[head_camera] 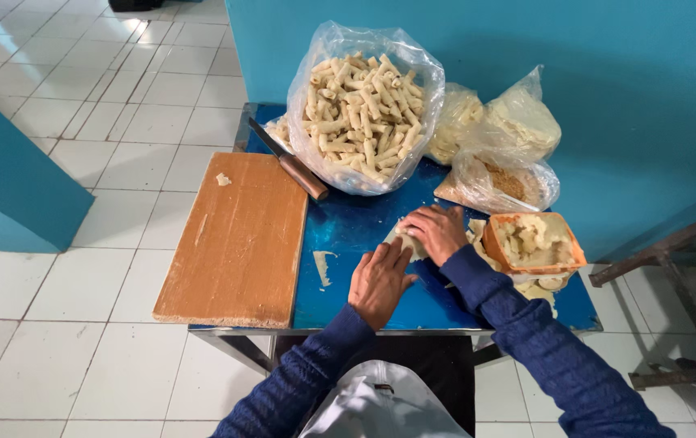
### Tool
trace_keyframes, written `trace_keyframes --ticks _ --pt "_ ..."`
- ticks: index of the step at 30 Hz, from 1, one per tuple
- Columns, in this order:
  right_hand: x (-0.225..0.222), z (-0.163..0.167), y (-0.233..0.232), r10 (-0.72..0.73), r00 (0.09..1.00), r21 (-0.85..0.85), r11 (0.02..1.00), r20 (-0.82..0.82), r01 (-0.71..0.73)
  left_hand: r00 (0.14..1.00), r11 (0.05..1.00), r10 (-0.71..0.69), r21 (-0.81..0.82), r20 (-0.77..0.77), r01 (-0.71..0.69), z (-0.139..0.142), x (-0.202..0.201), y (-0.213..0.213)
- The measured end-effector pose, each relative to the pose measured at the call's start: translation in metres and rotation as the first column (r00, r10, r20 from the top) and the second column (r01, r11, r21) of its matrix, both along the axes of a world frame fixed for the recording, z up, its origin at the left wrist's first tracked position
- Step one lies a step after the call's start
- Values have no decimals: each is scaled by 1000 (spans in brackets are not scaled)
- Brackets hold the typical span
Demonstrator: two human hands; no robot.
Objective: The person sits at a blue table and folds thin flat dough sheets around puffed snack pieces. They scoop brown seasoning powder from a plastic bag with a spoon onto a sheet, fold the sheet over the snack, and place the finished wrap on the table or into an orange basket.
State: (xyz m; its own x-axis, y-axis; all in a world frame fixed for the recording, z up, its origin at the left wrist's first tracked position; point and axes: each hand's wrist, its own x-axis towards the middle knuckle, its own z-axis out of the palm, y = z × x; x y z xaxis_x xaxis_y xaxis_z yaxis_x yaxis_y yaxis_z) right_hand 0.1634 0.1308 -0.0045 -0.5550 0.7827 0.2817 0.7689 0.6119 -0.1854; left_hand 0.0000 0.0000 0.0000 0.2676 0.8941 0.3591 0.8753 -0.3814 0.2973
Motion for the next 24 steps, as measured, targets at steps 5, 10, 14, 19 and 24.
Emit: trace_keyframes --ticks 5,10,14,19,24 --pt "23 3 13 2 990 -77 997 -138 -12 1000 994 -15 112 28 12 -5 -4 1" --pt "59 45 52 -27 925 -549 811 -378 -201 1000 995 0 97 17 -1 -2 -1 1" --pt "52 121 63 -22 679 -392 830 -734 -396 999 995 -4 99 32 1 2 0 0" --pt "63 179 47 66 781 -103 981 -621 -165 989 998 -10 68 146 0 4 -5 -2" --pt "129 140 43 -225 936 -136 971 -269 195 935 977 202 1 291 -211 5 -9 19"
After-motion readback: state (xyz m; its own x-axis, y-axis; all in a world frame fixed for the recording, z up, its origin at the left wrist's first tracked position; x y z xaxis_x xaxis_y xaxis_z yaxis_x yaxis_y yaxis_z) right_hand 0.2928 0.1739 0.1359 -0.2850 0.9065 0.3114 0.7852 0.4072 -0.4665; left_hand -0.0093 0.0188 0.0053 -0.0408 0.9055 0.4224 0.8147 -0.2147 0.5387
